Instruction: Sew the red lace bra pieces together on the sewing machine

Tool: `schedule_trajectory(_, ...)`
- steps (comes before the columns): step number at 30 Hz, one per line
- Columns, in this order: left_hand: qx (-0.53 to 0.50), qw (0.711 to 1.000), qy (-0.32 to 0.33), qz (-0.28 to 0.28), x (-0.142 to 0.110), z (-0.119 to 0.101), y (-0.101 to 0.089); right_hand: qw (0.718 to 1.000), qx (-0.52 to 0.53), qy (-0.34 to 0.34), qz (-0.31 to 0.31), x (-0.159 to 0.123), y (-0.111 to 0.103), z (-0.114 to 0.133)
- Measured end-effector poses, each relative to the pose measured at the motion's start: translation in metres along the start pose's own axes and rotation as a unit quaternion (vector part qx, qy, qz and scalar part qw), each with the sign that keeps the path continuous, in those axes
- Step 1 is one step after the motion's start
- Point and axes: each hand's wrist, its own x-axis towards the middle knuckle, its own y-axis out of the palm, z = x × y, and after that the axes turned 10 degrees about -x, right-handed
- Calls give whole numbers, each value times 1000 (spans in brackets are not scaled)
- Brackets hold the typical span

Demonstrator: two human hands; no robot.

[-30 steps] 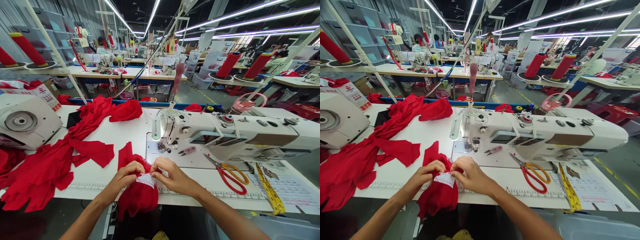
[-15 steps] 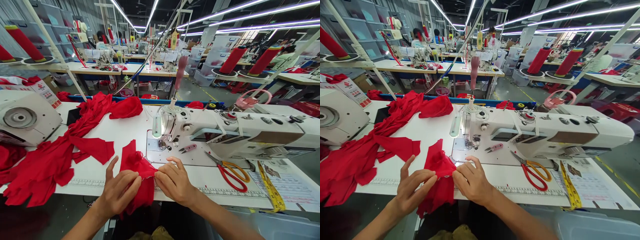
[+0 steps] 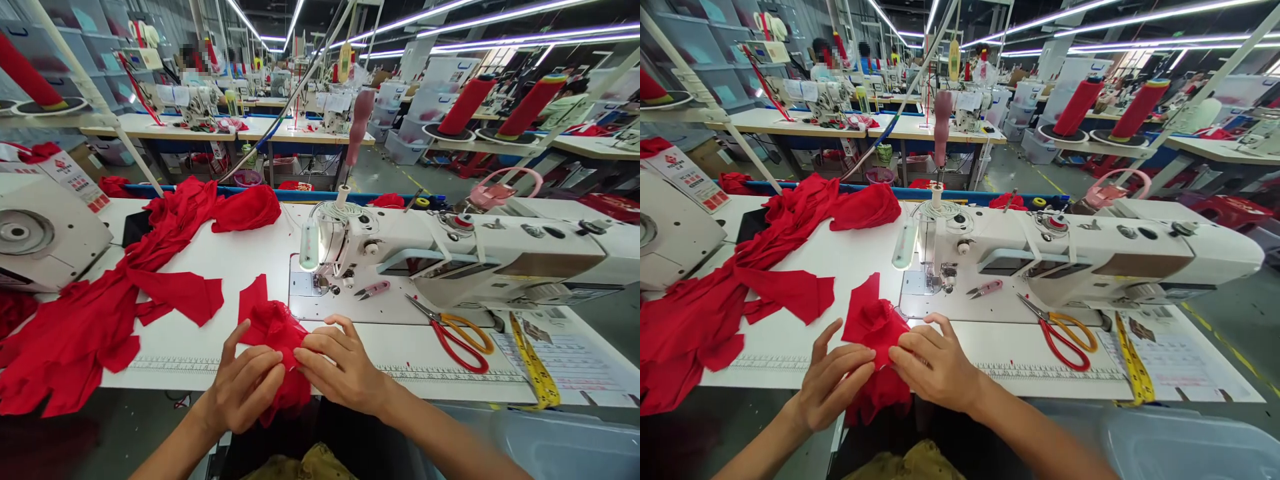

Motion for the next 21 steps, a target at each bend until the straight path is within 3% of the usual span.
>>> schedule_trajectory(2, -43, 997, -63, -12, 0, -6, 7, 1000, 12, 16, 8, 1, 2, 1)
schedule_trajectory(5, -113, 966, -231, -27, -7, -13, 12, 998, 25, 47, 26, 7, 10, 9)
schedule_trajectory(7, -109, 948, -296, -40, -11, -5, 1, 994, 62, 80, 47, 20, 22, 18)
schedule_trajectory(9, -57, 952, -299, -43, -3, 18, -21, 973, 159, 153, 71, 43, 37, 27)
schedule_trajectory(11, -22, 972, -232, 0, 23, 54, -48, 902, 318, 285, 67, 71, 50, 30)
schedule_trajectory(13, 30, 982, -167, 87, 61, 89, -63, 783, 476, 398, 52, 93, 59, 25)
schedule_trajectory(15, -7, 973, -148, 179, 95, 113, -57, 665, 571, 479, 46, 98, 61, 15)
schedule_trajectory(16, -71, 957, -167, 229, 107, 120, -44, 626, 585, 514, 48, 93, 60, 9)
schedule_trajectory(17, -134, 927, -212, 279, 114, 122, -28, 603, 577, 549, 51, 83, 58, 2)
schedule_trajectory(18, -165, 914, -222, 296, 115, 123, -8, 597, 561, 572, 53, 71, 55, -5)
schedule_trajectory(21, -224, 893, -233, 312, 101, 115, 50, 593, 544, 589, 79, 28, 43, -27)
